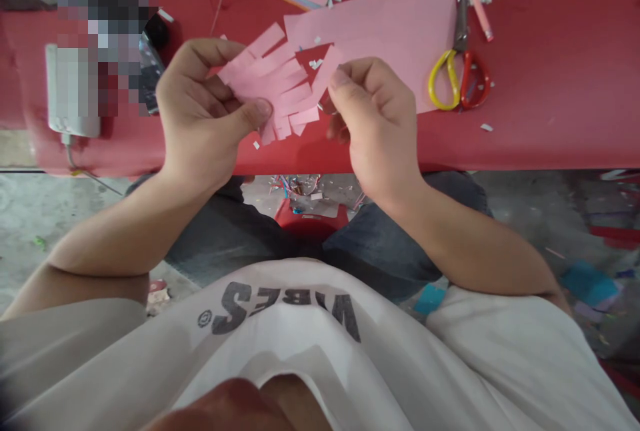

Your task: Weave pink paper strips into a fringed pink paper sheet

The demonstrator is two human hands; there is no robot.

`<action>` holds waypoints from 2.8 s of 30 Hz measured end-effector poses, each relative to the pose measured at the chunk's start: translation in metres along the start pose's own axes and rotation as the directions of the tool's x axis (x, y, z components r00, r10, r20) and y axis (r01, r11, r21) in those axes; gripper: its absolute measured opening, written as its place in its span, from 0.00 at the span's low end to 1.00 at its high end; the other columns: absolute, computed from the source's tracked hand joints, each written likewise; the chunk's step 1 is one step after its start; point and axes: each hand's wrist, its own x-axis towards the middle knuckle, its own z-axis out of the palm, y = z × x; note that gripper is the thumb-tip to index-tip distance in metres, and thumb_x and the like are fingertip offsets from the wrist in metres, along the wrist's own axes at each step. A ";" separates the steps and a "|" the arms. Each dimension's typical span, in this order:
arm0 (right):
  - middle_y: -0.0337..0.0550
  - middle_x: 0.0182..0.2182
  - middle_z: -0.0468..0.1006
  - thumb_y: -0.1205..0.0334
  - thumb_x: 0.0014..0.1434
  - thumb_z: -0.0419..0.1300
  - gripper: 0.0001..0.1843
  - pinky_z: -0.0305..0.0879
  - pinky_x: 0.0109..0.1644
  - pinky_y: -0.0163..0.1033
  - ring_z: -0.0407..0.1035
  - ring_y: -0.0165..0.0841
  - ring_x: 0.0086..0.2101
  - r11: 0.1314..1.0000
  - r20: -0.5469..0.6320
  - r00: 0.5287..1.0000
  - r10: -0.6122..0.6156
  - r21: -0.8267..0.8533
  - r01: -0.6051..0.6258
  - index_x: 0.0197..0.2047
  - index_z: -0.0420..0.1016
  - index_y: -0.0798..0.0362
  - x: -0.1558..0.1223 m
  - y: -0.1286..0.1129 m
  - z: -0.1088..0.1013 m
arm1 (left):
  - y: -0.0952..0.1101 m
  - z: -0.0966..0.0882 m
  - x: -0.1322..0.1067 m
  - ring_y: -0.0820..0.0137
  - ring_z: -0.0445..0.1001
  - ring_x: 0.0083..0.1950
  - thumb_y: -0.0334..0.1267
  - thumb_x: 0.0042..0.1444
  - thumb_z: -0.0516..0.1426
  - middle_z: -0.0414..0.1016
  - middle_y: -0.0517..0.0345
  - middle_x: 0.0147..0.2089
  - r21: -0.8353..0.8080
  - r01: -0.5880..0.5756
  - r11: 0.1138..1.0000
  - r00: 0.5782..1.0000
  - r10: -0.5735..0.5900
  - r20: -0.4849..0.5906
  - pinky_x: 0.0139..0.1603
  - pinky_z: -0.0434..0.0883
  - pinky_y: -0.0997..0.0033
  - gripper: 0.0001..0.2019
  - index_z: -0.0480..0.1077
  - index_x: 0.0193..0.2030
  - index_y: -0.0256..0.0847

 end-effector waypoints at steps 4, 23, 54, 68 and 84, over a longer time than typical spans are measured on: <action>0.34 0.27 0.76 0.59 0.65 0.66 0.06 0.59 0.24 0.39 0.66 0.29 0.22 0.973 -0.022 0.979 -0.202 -0.117 0.198 0.34 0.79 0.43 -0.004 -0.005 0.001 | 0.002 0.002 -0.001 0.74 0.76 0.34 0.40 0.47 0.77 0.81 0.59 0.42 -0.034 0.038 0.999 0.998 -0.036 0.047 0.32 0.76 0.73 0.26 0.75 0.51 0.46; 0.39 0.33 0.80 0.50 0.66 0.67 0.07 0.67 0.39 0.45 0.68 0.36 0.32 0.802 0.087 0.931 -0.354 -0.483 0.350 0.37 0.83 0.39 -0.015 -0.022 0.001 | 0.001 0.007 -0.008 0.69 0.80 0.35 0.32 0.45 0.75 0.80 0.58 0.42 -0.109 0.207 0.972 0.976 -0.197 0.091 0.31 0.80 0.67 0.25 0.76 0.49 0.47; 0.37 0.25 0.74 0.52 0.58 0.72 0.09 0.64 0.32 0.45 0.63 0.34 0.26 0.990 0.060 0.996 -0.060 -0.124 0.067 0.29 0.79 0.40 0.001 0.002 0.001 | -0.007 0.010 -0.012 0.69 0.74 0.34 0.48 0.50 0.74 0.78 0.59 0.36 -0.069 0.082 0.994 0.996 -0.081 0.020 0.28 0.75 0.64 0.18 0.78 0.45 0.53; 0.36 0.24 0.75 0.57 0.60 0.70 0.09 0.62 0.30 0.41 0.64 0.31 0.24 1.000 0.074 0.997 -0.004 -0.023 0.006 0.28 0.79 0.45 0.000 0.003 0.003 | -0.003 0.015 -0.014 0.71 0.75 0.32 0.38 0.51 0.73 0.80 0.59 0.38 -0.115 0.097 0.989 0.995 -0.095 0.026 0.28 0.74 0.64 0.14 0.78 0.44 0.50; 0.35 0.23 0.74 0.58 0.60 0.70 0.12 0.62 0.28 0.37 0.65 0.28 0.24 0.992 0.136 0.987 0.086 0.076 -0.097 0.26 0.77 0.48 0.003 0.006 0.002 | -0.009 0.013 -0.013 0.70 0.76 0.34 0.41 0.51 0.74 0.82 0.60 0.39 -0.092 0.035 0.995 0.999 -0.035 0.005 0.29 0.75 0.66 0.15 0.80 0.44 0.50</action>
